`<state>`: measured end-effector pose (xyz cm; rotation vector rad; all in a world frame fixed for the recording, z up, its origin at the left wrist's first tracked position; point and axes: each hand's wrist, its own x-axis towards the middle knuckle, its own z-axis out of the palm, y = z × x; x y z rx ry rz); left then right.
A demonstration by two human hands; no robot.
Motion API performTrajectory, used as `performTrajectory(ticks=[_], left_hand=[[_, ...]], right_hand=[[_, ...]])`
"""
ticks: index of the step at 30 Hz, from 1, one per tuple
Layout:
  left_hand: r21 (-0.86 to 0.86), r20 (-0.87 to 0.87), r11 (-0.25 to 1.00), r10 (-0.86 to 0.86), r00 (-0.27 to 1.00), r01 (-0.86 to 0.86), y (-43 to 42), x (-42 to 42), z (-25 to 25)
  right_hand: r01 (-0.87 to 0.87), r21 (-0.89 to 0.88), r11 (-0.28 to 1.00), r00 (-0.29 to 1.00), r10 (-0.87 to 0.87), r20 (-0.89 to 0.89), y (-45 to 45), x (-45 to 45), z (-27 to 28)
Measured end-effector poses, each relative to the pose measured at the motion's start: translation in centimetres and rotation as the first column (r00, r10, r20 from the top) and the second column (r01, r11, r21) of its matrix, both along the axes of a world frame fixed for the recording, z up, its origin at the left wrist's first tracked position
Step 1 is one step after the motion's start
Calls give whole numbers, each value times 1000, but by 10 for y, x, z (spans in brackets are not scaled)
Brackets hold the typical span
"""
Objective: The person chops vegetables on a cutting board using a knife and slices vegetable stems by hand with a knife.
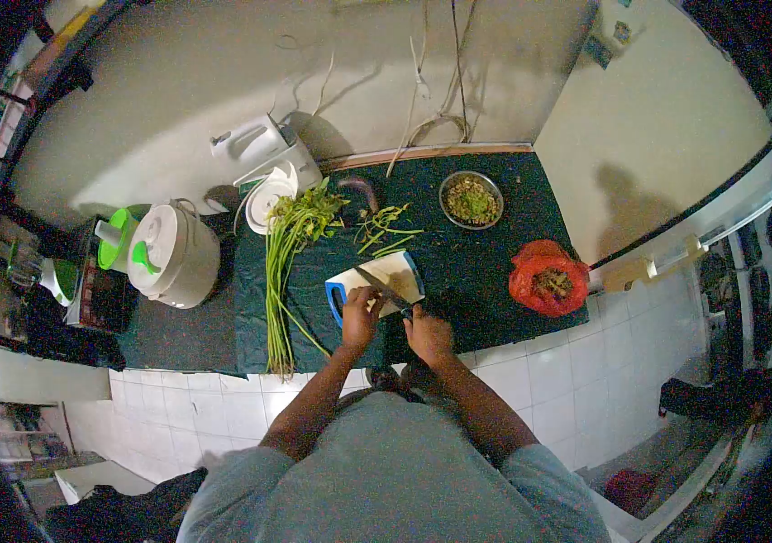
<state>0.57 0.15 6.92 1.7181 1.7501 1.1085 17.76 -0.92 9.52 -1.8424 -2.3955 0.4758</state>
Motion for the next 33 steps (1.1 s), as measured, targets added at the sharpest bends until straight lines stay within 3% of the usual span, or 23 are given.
performTrajectory(ticks=[1, 3, 4, 6, 7, 8, 13, 15, 17, 19, 20, 21, 24, 26, 27, 29, 30, 33], left_hand=[[-7, -1, 1000, 4, 1000, -4, 1, 0, 5], [23, -458, 973, -195, 867, 231, 7, 1, 13], [-11, -657, 931, -281, 699, 364, 10, -1, 7], [-12, -713, 906, -305, 631, 424, 15, -2, -1], [-16, -765, 875, -322, 558, 484, 17, -3, -6], [-30, -817, 908, -264, 513, 418, 20, -4, -12], [-62, -828, 943, -231, 511, 326, 56, -24, -32], [-101, -810, 973, -202, 551, 208, 76, -21, -29], [-26, -809, 979, -138, 572, 200, 104, -22, -40], [-475, -432, 877, -304, 849, 72, 122, -14, -35], [-291, -428, 956, -178, 886, 51, 125, -9, -33], [-287, -431, 957, -175, 885, 49, 133, -8, -39], [-407, -516, 909, -149, 843, -89, 153, -4, -49], [-157, -474, 980, 30, 880, -118, 157, 2, -39], [-154, -477, 981, 30, 878, -117, 162, -1, -49], [-129, -695, 986, -13, 719, -107, 172, -14, -79], [-262, -662, 956, -82, 745, -128, 175, -16, -76], [-337, -637, 930, -113, 762, -144, 174, -21, -67]], right_hand=[[-4, -7, 1000, 1000, 4, -1, 0, 6, 0], [-86, 154, 984, 996, 89, -16, 5, 20, 0], [-90, 152, 984, 995, 93, -18, 7, 27, -3], [-194, 403, 894, 967, 242, -73, 13, 43, -6], [-200, 404, 893, 965, 250, -75, 15, 50, -5], [-201, 337, 920, 972, 229, -46, 17, 59, -4], [-148, 92, 985, 989, 149, -5, 13, 102, 12], [-24, -10, 1000, 998, 23, -53, 6, 116, 6], [-25, -53, 998, 999, 23, -37, 2, 124, 3], [-25, -100, 995, 1000, 23, -18, 2, 127, 4], [-20, -165, 986, 1000, 16, -25, 3, 128, 5], [-15, -228, 974, 999, 8, -32, 5, 128, 6], [-53, -164, 985, 997, 42, -66, 3, 131, 10], [-46, -177, 983, 993, 25, -119, 2, 132, 16], [-43, -188, 981, 986, 11, -169, 3, 133, 20], [-25, -208, 978, 985, -11, -174, 4, 134, 26], [-10, -231, 973, 984, -31, -174, 3, 135, 28], [14, -226, 974, 955, -81, -287, -3, 140, 30]])
